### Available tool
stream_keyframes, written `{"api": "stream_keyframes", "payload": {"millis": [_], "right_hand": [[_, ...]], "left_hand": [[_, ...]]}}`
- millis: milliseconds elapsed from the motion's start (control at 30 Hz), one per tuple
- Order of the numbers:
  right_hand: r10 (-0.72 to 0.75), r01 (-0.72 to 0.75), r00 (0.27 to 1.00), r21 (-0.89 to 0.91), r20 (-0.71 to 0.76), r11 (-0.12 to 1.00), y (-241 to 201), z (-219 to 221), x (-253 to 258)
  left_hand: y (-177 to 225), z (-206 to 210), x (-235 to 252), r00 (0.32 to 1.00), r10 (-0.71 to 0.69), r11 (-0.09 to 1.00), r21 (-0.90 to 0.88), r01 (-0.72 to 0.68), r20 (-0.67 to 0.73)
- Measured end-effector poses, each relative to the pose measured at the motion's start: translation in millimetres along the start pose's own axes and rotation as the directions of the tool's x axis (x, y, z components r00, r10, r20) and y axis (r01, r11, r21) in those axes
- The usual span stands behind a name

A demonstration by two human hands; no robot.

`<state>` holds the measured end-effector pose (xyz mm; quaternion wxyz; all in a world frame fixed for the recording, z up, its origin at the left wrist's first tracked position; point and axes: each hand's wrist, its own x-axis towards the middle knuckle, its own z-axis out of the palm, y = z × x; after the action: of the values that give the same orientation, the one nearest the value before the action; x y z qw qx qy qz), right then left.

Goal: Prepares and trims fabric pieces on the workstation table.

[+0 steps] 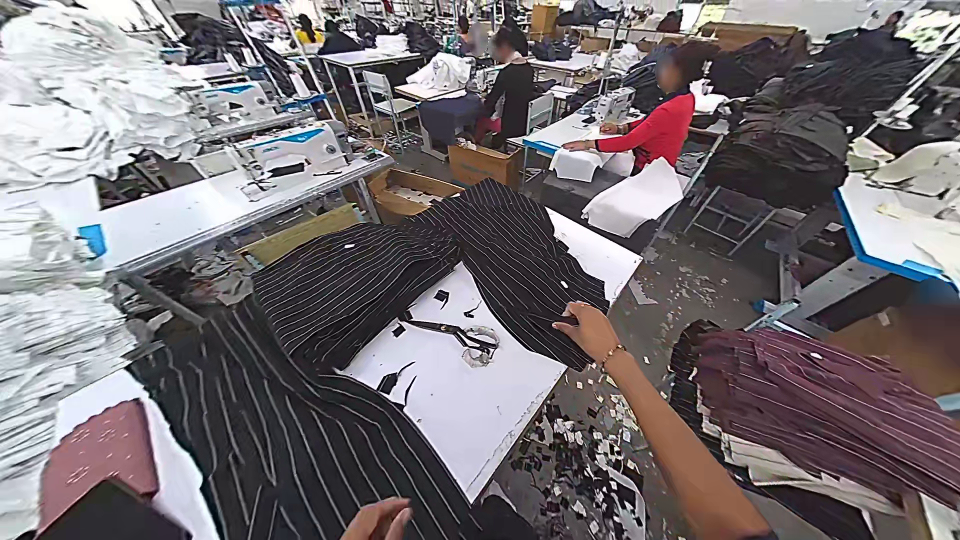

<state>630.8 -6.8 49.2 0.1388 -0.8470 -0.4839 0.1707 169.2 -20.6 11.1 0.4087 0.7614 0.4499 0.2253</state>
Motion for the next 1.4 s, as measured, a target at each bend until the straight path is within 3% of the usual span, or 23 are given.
{"api": "stream_keyframes", "payload": {"millis": [100, 200, 300, 367, 400, 467, 533, 567, 633, 733, 800, 867, 967, 1100, 1200, 1300, 1400], "right_hand": [[-0.184, 0.204, 0.97, 0.121, -0.161, 0.971, -33.9, 7.7, -55.8], [-0.462, 0.477, 0.879, 0.261, -0.123, 0.839, -72.1, 55.0, -120.3], [-0.72, 0.644, 0.693, 0.423, 0.03, 0.638, -99.9, 102.3, -179.1], [-0.811, 0.644, 0.532, 0.506, 0.243, 0.574, -111.2, 106.6, -198.3], [-0.831, 0.643, 0.49, 0.534, 0.265, 0.549, -115.7, 101.9, -200.7], [-0.848, 0.705, 0.527, 0.528, 0.056, 0.473, -122.9, 85.9, -192.4], [-0.803, 0.789, 0.551, 0.457, -0.228, 0.411, -131.8, 69.3, -175.3], [-0.796, 0.821, 0.534, 0.402, -0.284, 0.407, -134.9, 61.1, -165.9], [-0.827, 0.833, 0.522, 0.334, -0.209, 0.442, -134.4, 50.3, -155.7], [-0.826, 0.674, 0.544, 0.508, 0.148, 0.536, -131.4, 52.3, -161.7], [-0.769, 0.526, 0.504, 0.568, 0.392, 0.634, -129.8, 56.2, -165.0], [-0.728, 0.463, 0.489, 0.565, 0.48, 0.683, -124.0, 66.0, -168.7], [-0.698, 0.458, 0.527, 0.529, 0.485, 0.714, -118.0, 68.7, -168.9], [-0.697, 0.482, 0.538, 0.505, 0.474, 0.716, -118.3, 54.6, -164.1], [-0.698, 0.484, 0.544, 0.505, 0.466, 0.715, -113.4, 46.1, -161.8], [-0.684, 0.452, 0.594, 0.528, 0.424, 0.719, -100.1, 36.0, -155.2], [-0.622, 0.357, 0.682, 0.567, 0.385, 0.742, -89.1, 27.7, -139.4]], "left_hand": [[18.5, 35.8, 10.0, 0.998, 0.048, 0.975, -0.22, -0.039, 0.038], [38.0, 70.1, 39.5, 0.977, -0.029, 0.882, -0.454, 0.125, 0.213], [37.3, 79.8, 86.1, 0.953, -0.228, 0.799, -0.522, 0.3, 0.198], [34.0, 75.5, 104.9, 0.948, -0.307, 0.792, -0.53, 0.301, 0.08], [37.2, 72.6, 105.9, 0.953, -0.301, 0.798, -0.544, 0.26, 0.015], [51.0, 64.0, 93.7, 0.986, -0.155, 0.84, -0.532, 0.102, -0.056], [67.1, 53.5, 61.9, 0.994, 0.105, 0.85, -0.521, -0.079, 0.022], [74.9, 46.7, 43.2, 0.973, 0.214, 0.842, -0.521, -0.136, 0.091], [78.8, 37.5, 15.0, 0.918, 0.325, 0.825, -0.543, -0.157, 0.228], [56.2, 21.7, -17.7, 0.953, 0.187, 0.777, -0.629, 0.005, 0.238], [35.9, 9.7, -27.0, 0.988, -0.057, 0.726, -0.673, 0.142, 0.146], [14.5, 2.6, -17.6, 0.962, -0.269, 0.772, -0.584, 0.249, 0.055], [-10.8, 5.2, 31.8, 0.896, -0.441, 0.876, -0.248, 0.414, -0.06], [-13.3, 25.3, 111.6, 0.792, -0.603, 0.798, -0.057, 0.6, -0.097], [-15.9, 29.4, 145.0, 0.75, -0.656, 0.746, 0.083, 0.661, -0.086], [-22.2, 16.9, 132.5, 0.788, -0.604, 0.794, -0.007, 0.608, -0.12], [-25.1, -12.4, 72.0, 0.842, -0.44, 0.898, -0.164, 0.408, -0.314]]}}
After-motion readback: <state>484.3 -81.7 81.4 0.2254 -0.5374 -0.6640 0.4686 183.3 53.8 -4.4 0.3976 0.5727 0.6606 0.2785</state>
